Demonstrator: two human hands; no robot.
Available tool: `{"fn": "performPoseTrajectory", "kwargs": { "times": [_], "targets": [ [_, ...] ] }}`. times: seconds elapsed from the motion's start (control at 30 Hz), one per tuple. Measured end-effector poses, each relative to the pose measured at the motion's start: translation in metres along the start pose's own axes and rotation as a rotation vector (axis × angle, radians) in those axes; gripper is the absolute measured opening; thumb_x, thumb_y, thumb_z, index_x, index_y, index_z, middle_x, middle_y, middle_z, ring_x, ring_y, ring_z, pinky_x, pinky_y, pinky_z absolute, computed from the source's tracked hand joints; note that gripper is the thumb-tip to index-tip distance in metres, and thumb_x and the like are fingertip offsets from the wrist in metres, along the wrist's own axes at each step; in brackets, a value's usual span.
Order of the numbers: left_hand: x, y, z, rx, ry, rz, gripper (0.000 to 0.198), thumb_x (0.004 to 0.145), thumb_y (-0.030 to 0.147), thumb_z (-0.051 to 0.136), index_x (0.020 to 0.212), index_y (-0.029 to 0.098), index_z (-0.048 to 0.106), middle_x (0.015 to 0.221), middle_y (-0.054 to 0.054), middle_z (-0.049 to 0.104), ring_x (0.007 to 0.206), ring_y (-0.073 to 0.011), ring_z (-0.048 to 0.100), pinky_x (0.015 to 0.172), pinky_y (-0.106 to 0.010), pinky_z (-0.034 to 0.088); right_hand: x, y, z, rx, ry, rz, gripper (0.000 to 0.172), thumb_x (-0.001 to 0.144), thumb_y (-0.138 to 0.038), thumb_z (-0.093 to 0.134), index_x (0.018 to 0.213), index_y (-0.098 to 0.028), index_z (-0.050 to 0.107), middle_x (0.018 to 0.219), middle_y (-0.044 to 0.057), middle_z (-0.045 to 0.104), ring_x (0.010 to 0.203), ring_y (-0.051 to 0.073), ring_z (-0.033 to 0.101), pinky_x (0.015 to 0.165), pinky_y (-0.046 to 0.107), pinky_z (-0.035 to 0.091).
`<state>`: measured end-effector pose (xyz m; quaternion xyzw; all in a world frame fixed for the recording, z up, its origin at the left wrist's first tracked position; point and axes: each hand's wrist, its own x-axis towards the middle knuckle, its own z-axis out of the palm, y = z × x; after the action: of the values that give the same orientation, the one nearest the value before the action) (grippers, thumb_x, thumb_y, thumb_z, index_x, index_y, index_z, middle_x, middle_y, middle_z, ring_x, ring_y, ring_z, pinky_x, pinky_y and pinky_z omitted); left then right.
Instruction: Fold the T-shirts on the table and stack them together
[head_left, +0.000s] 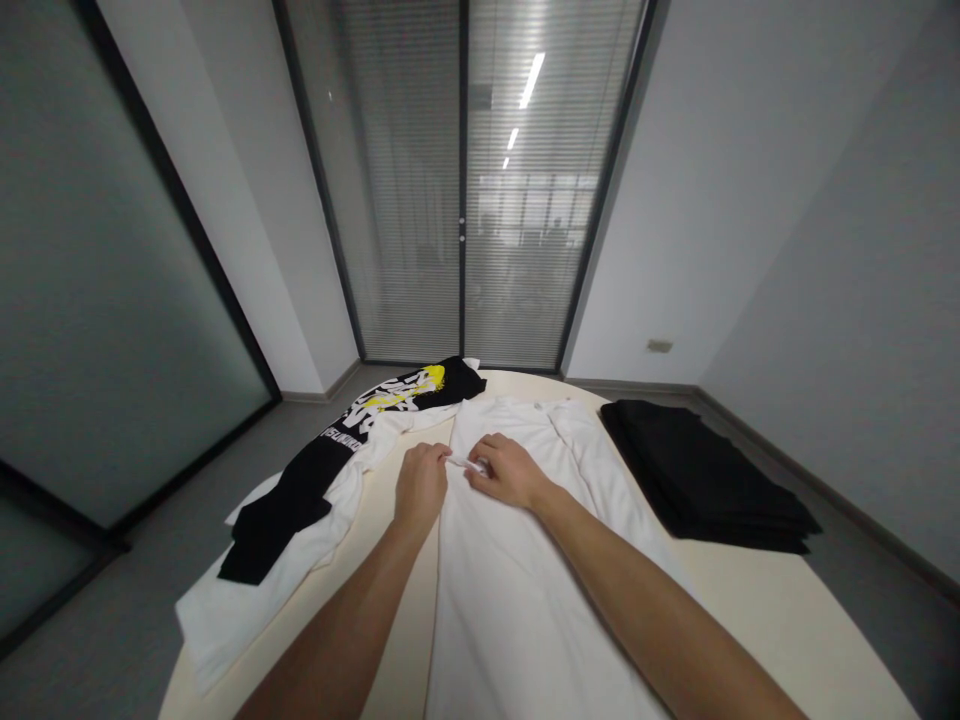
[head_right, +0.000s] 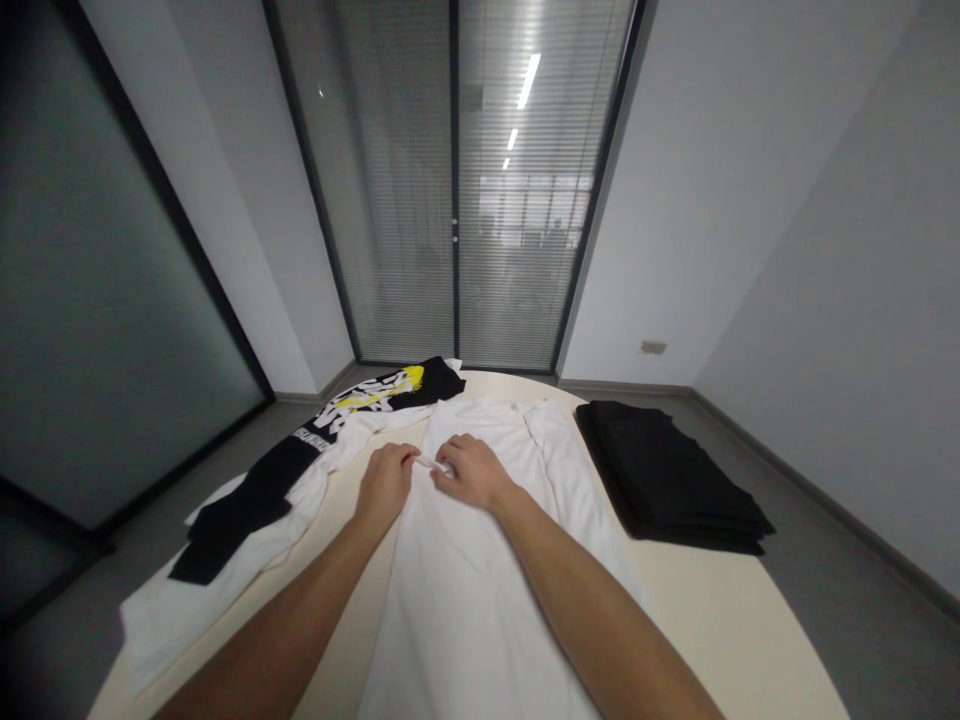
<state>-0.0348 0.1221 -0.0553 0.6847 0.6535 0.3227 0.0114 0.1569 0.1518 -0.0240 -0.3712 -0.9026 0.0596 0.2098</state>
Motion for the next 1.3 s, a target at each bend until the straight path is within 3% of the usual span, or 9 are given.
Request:
{"fn": "performPoseTrajectory", "kwargs": {
  "times": [0.17, 0.27, 0.4, 0.5, 0.63, 0.8, 0.97, 1.13, 1.3],
  "targets": [
    [0.001, 0.003, -0.001, -0.022, 0.021, -0.005, 0.018, 0.092, 0.017, 0.054, 0.094, 0.019, 0.072, 0.093, -0.009, 0.07, 0.097, -0.0245, 0.061, 0.092, -0.036, 0.045, 0.0, 0.004, 0.002, 0.075, 0.03, 0.046, 0.03, 0.103, -0.035, 0.044, 0.096, -0.019, 0.068, 0.097, 0.007, 0.066, 0.096, 0.019, 0.057, 0.086, 0.029, 0.041],
    [0.002, 0.005, -0.001, -0.022, 0.039, -0.032, 0.018, 0.094, 0.026, 0.055, 0.094, 0.017, 0.071, 0.087, -0.008, 0.069, 0.089, -0.0244, 0.062, 0.087, -0.036, 0.046, -0.001, 0.004, 0.005, 0.052, 0.055, 0.088, 0.02, 0.096, -0.03, 0.056, 0.109, -0.018, 0.066, 0.103, 0.007, 0.067, 0.099, 0.02, 0.057, 0.089, 0.03, 0.041],
    [0.001, 0.006, 0.0, 0.03, 0.04, -0.045, 0.021, 0.092, 0.035, 0.062, 0.094, 0.015, 0.069, 0.088, -0.01, 0.069, 0.092, -0.027, 0.061, 0.088, -0.038, 0.046, -0.003, 0.004, 0.009, 0.037, 0.062, 0.118, 0.03, 0.092, -0.03, 0.062, 0.119, -0.018, 0.063, 0.113, 0.009, 0.066, 0.105, 0.022, 0.056, 0.093, 0.033, 0.041],
    [0.0, 0.007, -0.001, 0.062, 0.017, -0.057, 0.012, 0.089, 0.029, 0.064, 0.086, 0.018, 0.067, 0.09, -0.01, 0.07, 0.096, -0.0283, 0.06, 0.085, -0.037, 0.046, -0.004, 0.004, 0.009, 0.046, 0.069, 0.116, 0.028, 0.092, -0.031, 0.062, 0.117, -0.019, 0.065, 0.113, 0.009, 0.066, 0.106, 0.022, 0.056, 0.095, 0.034, 0.04],
    [0.0, 0.011, -0.003, 0.004, 0.009, -0.091, 0.007, 0.093, 0.025, 0.059, 0.089, 0.021, 0.063, 0.086, -0.006, 0.071, 0.089, -0.0252, 0.063, 0.078, -0.034, 0.046, -0.003, 0.005, 0.007, 0.047, 0.094, 0.112, 0.027, 0.089, -0.032, 0.066, 0.113, -0.02, 0.066, 0.11, 0.008, 0.067, 0.104, 0.023, 0.056, 0.092, 0.034, 0.041],
    [0.001, 0.019, 0.0, -0.357, 0.014, -0.093, 0.004, 0.095, 0.022, 0.055, 0.098, 0.022, 0.059, 0.089, -0.004, 0.071, 0.079, -0.0172, 0.067, 0.073, -0.028, 0.049, -0.003, 0.005, 0.006, 0.114, 0.069, 0.13, 0.02, 0.089, -0.027, 0.065, 0.107, -0.019, 0.068, 0.095, 0.005, 0.068, 0.092, 0.019, 0.058, 0.085, 0.03, 0.042],
    [-0.002, 0.029, 0.008, -0.55, 0.003, -0.081, 0.018, 0.09, 0.019, 0.06, 0.108, 0.022, 0.056, 0.103, -0.005, 0.071, 0.076, -0.0146, 0.068, 0.073, -0.027, 0.052, -0.001, 0.009, 0.007, 0.133, 0.113, 0.149, 0.014, 0.088, -0.032, 0.068, 0.095, -0.019, 0.07, 0.091, 0.004, 0.069, 0.092, 0.019, 0.059, 0.084, 0.029, 0.042],
    [-0.007, 0.034, 0.012, -0.569, -0.01, -0.068, 0.027, 0.087, 0.013, 0.062, 0.11, 0.023, 0.053, 0.108, -0.005, 0.069, 0.082, -0.0151, 0.068, 0.075, -0.027, 0.052, 0.001, 0.016, 0.004, 0.268, 0.058, 0.233, 0.014, 0.087, -0.027, 0.066, 0.098, -0.019, 0.07, 0.086, 0.002, 0.072, 0.075, 0.015, 0.061, 0.071, 0.024, 0.042],
    [-0.012, 0.038, 0.01, -0.485, -0.023, -0.109, 0.028, 0.086, 0.016, 0.065, 0.109, 0.023, 0.052, 0.102, -0.003, 0.069, 0.081, -0.0159, 0.067, 0.071, -0.027, 0.05, 0.003, 0.022, -0.002, 0.351, 0.073, 0.325, 0.026, 0.092, -0.018, 0.052, 0.114, -0.018, 0.066, 0.085, 0.001, 0.074, 0.071, 0.013, 0.064, 0.071, 0.023, 0.044]
  ]
}}
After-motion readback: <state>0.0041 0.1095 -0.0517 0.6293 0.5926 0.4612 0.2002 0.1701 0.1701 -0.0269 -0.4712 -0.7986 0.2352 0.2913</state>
